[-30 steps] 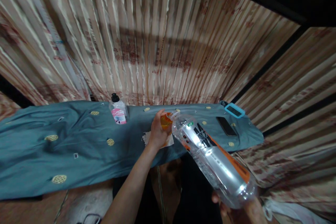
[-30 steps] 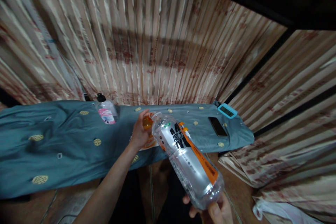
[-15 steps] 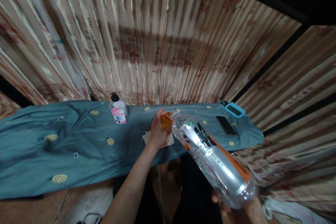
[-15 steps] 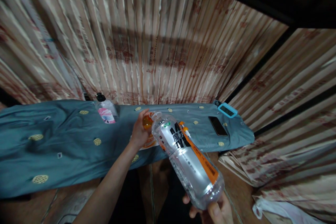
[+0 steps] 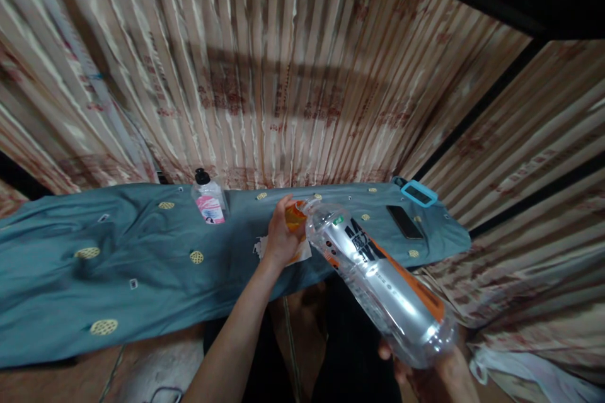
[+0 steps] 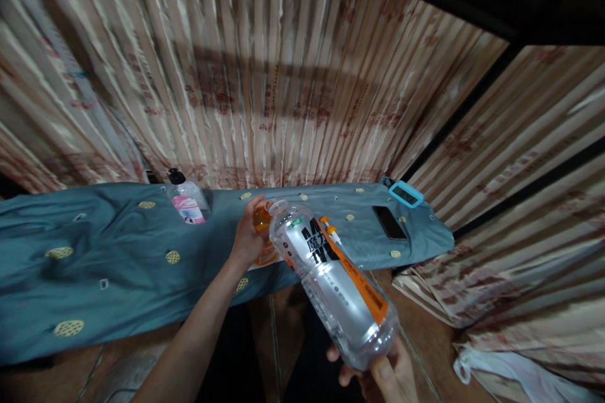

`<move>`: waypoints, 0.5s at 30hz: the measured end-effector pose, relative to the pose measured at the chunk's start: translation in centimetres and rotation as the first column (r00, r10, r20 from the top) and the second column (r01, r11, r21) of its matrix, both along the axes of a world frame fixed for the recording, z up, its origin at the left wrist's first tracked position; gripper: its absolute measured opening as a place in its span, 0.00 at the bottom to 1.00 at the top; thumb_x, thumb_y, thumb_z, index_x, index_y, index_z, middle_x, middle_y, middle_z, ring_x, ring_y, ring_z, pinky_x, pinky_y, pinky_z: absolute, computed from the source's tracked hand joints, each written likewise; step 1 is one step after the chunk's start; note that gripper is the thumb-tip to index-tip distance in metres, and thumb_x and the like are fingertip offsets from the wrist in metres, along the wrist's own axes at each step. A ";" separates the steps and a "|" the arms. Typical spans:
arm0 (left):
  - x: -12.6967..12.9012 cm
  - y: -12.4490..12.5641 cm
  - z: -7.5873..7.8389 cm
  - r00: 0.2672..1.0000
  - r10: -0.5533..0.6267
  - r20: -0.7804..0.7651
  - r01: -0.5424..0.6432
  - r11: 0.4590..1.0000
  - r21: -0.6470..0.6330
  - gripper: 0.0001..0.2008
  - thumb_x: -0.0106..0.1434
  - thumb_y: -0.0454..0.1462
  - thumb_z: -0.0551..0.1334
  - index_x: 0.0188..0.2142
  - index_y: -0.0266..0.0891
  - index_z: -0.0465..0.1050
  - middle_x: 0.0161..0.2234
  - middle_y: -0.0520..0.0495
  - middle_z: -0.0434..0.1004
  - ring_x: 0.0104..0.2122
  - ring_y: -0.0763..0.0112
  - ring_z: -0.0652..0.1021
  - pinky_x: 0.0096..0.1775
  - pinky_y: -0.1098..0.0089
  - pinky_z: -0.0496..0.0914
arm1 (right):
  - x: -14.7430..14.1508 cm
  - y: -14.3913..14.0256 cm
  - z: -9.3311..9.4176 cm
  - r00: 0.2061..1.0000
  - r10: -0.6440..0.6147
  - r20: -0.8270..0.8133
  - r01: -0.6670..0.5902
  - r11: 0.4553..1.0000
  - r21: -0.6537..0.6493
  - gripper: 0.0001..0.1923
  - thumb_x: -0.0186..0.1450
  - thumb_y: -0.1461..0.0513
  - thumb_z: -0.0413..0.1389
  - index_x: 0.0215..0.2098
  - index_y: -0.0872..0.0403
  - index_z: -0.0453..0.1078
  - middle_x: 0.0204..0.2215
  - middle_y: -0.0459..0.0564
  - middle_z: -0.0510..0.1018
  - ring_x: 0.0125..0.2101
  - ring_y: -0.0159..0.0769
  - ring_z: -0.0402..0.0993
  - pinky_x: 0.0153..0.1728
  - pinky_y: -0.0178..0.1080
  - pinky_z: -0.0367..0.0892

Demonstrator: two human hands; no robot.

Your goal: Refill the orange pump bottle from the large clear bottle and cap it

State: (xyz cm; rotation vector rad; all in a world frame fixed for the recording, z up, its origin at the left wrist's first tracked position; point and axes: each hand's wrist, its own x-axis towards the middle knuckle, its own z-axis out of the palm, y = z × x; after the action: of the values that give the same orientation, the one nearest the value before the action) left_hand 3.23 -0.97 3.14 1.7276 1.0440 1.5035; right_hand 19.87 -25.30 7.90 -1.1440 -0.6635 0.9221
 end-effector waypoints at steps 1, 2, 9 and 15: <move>0.0 0.0 0.0 1.000 -0.001 0.002 0.001 1.000 -0.001 0.32 0.58 0.40 0.69 0.59 0.43 0.62 0.51 0.41 0.78 0.50 0.55 0.80 0.55 0.51 0.72 | -0.1 0.0 0.2 1.000 -0.013 -0.018 0.013 1.000 -0.018 0.26 0.51 0.41 0.70 0.35 0.50 0.77 0.27 0.53 0.86 0.19 0.38 0.81 0.15 0.30 0.71; 0.0 0.0 0.1 1.000 -0.001 0.005 0.001 1.000 -0.003 0.32 0.58 0.40 0.69 0.59 0.42 0.62 0.51 0.41 0.78 0.50 0.55 0.80 0.56 0.51 0.72 | -0.2 0.1 0.4 0.999 -0.032 -0.044 0.030 0.999 -0.043 0.28 0.49 0.40 0.71 0.34 0.51 0.77 0.25 0.53 0.85 0.19 0.37 0.80 0.15 0.30 0.71; 0.0 -0.1 0.3 1.000 -0.014 0.014 0.014 1.000 -0.002 0.31 0.58 0.40 0.69 0.59 0.41 0.62 0.51 0.41 0.79 0.50 0.56 0.80 0.56 0.51 0.72 | -0.7 0.2 0.8 0.995 -0.056 -0.085 0.054 0.998 -0.032 0.29 0.47 0.41 0.73 0.35 0.51 0.76 0.28 0.52 0.86 0.18 0.36 0.80 0.14 0.29 0.70; 0.0 0.0 0.2 1.000 -0.009 0.011 0.009 1.000 0.022 0.30 0.59 0.40 0.68 0.59 0.41 0.62 0.50 0.42 0.79 0.50 0.57 0.80 0.55 0.52 0.72 | -0.4 0.3 0.4 0.990 -0.098 -0.105 0.092 0.994 -0.062 0.32 0.42 0.40 0.74 0.35 0.51 0.76 0.28 0.53 0.86 0.18 0.37 0.79 0.13 0.30 0.69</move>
State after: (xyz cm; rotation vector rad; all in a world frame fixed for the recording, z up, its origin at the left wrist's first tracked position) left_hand 3.22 -0.98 3.39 1.7352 1.0161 1.5226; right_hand 19.45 -25.04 8.30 -1.1580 -0.4929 0.9198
